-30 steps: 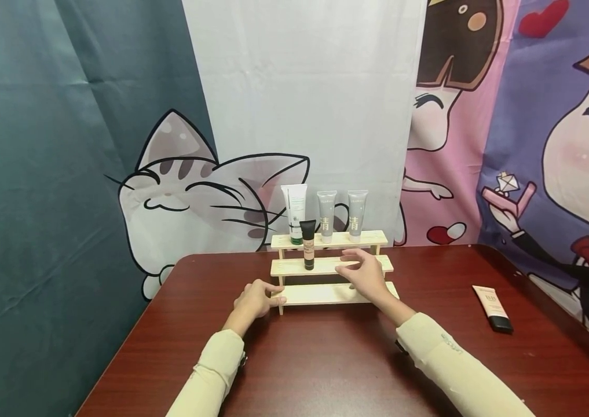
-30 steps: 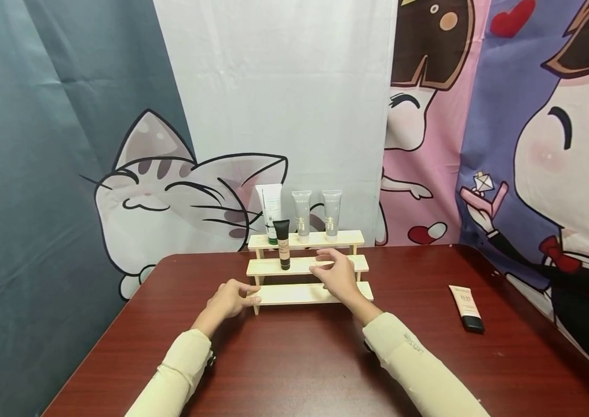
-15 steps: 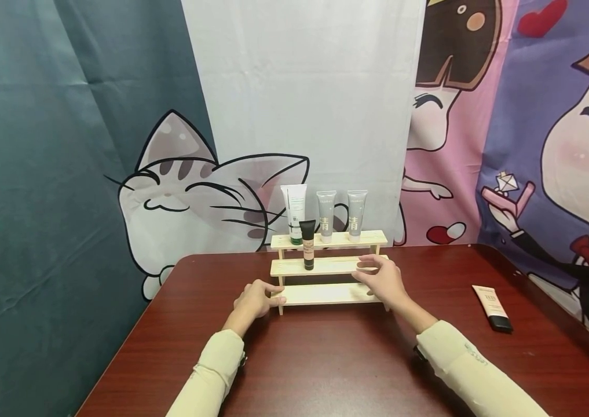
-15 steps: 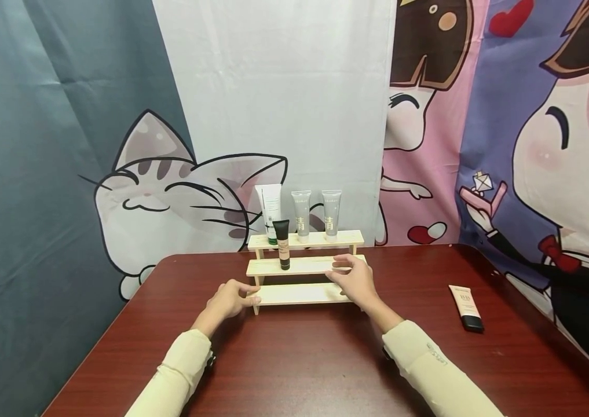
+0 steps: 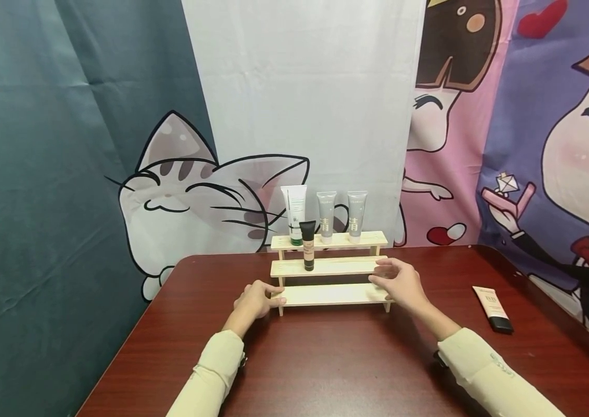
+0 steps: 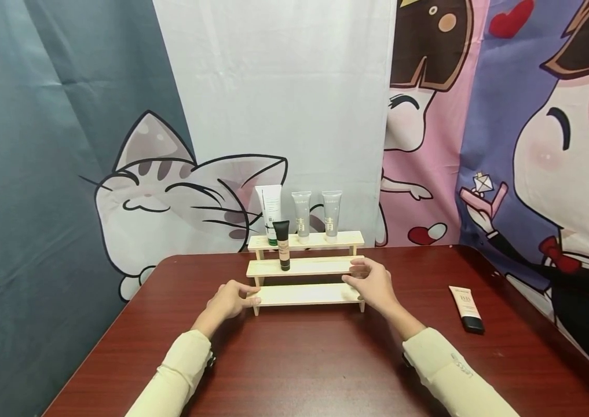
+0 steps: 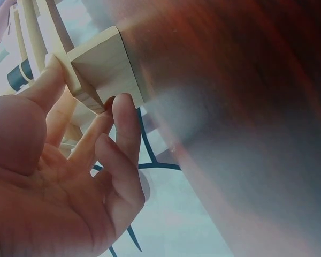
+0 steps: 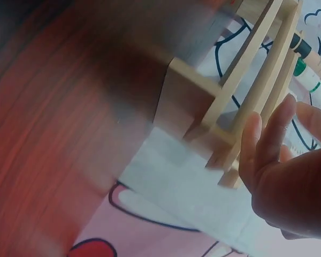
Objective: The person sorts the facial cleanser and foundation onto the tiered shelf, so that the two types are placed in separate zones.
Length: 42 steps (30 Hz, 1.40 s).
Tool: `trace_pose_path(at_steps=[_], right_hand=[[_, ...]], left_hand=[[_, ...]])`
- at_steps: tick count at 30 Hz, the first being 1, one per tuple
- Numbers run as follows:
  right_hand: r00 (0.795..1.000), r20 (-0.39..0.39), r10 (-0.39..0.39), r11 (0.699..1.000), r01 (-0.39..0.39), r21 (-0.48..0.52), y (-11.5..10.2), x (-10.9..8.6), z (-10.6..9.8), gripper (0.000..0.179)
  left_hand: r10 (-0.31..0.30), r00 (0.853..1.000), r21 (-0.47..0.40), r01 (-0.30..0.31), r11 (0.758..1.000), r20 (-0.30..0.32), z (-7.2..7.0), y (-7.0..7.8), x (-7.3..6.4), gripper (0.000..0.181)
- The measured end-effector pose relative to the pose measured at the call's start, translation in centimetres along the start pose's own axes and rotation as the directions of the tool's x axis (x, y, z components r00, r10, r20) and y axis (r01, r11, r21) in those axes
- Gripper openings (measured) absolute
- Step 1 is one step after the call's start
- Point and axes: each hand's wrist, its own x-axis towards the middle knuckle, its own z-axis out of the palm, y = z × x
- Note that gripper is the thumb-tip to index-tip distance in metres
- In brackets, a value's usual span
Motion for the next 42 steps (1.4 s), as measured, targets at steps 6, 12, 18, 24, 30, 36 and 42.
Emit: trace_pose_path(at_steps=[6, 12, 18, 24, 30, 36, 42], right_hand=[[1.0, -0.019, 0.0, 0.998, -0.002, -0.059, 0.8, -0.2, -2.3, 0.044], [0.999, -0.029, 0.031, 0.994, -0.034, -0.1, 1.3, -0.8, -4.8, 0.043], [0.999, -0.033, 0.03, 0.992, -0.034, -0.122, 2.1, -1.4, -7.2, 0.046], [0.999, -0.041, 0.02, 0.988, -0.026, -0.152, 3.3, -1.8, -8.9, 0.044], [0.997, -0.072, 0.025, 0.98, -0.039, -0.195, 4.3, -2.6, -11.2, 0.048], [0.993, -0.088, 0.077, 0.969, -0.095, -0.226, 5.7, -3.3, -13.7, 0.054], [0.984, -0.122, 0.132, 0.938, -0.163, -0.305, 6.9, -3.6, -15.8, 0.06]], left_hand=[[-0.002, 1.0, 0.008, 0.002, 1.0, -0.003, 0.0, 0.0, 0.0, 0.036], [0.003, 1.0, 0.003, -0.003, 1.0, -0.008, 0.0, 0.2, 0.0, 0.037], [0.007, 1.0, 0.005, -0.007, 1.0, -0.006, 0.0, 0.2, 0.0, 0.038], [0.037, 0.999, 0.007, -0.037, 0.999, -0.014, 0.0, -0.2, 0.2, 0.036], [0.076, 0.997, -0.002, -0.076, 0.997, -0.023, 0.0, -0.3, 0.1, 0.034], [0.097, 0.995, -0.003, -0.097, 0.995, -0.029, 0.0, 0.1, -0.1, 0.036], [0.069, 0.997, -0.002, -0.069, 0.998, -0.025, 0.0, 0.1, 0.0, 0.036]])
